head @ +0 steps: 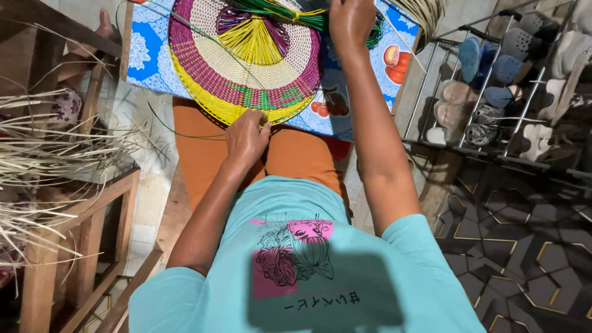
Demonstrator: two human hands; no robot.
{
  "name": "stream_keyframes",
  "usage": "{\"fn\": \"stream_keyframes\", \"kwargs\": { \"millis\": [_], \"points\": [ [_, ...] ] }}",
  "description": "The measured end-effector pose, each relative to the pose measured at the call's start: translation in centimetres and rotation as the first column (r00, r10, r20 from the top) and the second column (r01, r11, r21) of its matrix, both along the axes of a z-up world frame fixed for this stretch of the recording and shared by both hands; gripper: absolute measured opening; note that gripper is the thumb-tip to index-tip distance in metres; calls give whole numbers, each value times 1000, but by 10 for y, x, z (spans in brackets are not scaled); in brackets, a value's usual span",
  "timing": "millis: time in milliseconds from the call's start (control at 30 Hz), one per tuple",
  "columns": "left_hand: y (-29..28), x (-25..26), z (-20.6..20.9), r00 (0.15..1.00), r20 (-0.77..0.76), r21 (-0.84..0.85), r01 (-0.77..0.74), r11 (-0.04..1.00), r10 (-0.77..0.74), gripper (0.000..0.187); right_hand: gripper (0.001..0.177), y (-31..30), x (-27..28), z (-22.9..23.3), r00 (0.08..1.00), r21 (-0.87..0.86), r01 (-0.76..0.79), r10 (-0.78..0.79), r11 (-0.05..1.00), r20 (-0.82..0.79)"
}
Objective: Weaving and trimming the edge of a colorful handmade fan using straw fibers and a small knife.
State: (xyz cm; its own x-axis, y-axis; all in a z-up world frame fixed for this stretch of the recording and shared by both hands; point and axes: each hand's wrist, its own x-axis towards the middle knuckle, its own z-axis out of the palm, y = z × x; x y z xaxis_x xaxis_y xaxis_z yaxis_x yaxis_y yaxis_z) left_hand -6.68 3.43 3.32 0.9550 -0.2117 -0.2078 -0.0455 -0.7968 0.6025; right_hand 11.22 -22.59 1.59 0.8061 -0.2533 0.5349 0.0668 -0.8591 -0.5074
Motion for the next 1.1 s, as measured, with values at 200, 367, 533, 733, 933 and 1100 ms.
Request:
{"fn": "stream_keyframes", "kwargs": {
  "millis": [200, 367, 533, 733, 933, 1100],
  "points": [
    [0, -1, 0, 1000, 11, -20, -6, 1000, 6, 14, 11, 11, -5, 4, 994, -337, 69, -93, 939, -55],
    [3, 3, 8, 1000, 2, -36, -5, 999, 5, 15, 25, 18, -6, 22, 997, -342, 50, -64, 938, -30],
    [4, 5, 14, 997, -55, -76, -63, 995, 58, 16, 25, 20, -6, 27, 998, -285, 19, -33, 958, -46],
    [3, 3, -5, 1000, 1, -195, -6, 981, 7, 35, 26, 18, -15, 34, 999, -203, 49, -51, 978, -7],
    [-2, 4, 17, 1000, -10, -307, -7, 952, 4, 35, 31, 33, -49, 62, 988, -175, -122, 136, 977, 68],
    [-9, 13, 6, 996, -53, -246, 53, 968, -68, 28, 24, 78, -115, 61, 848, 251, -483, 519, 839, -105]
  ]
}}
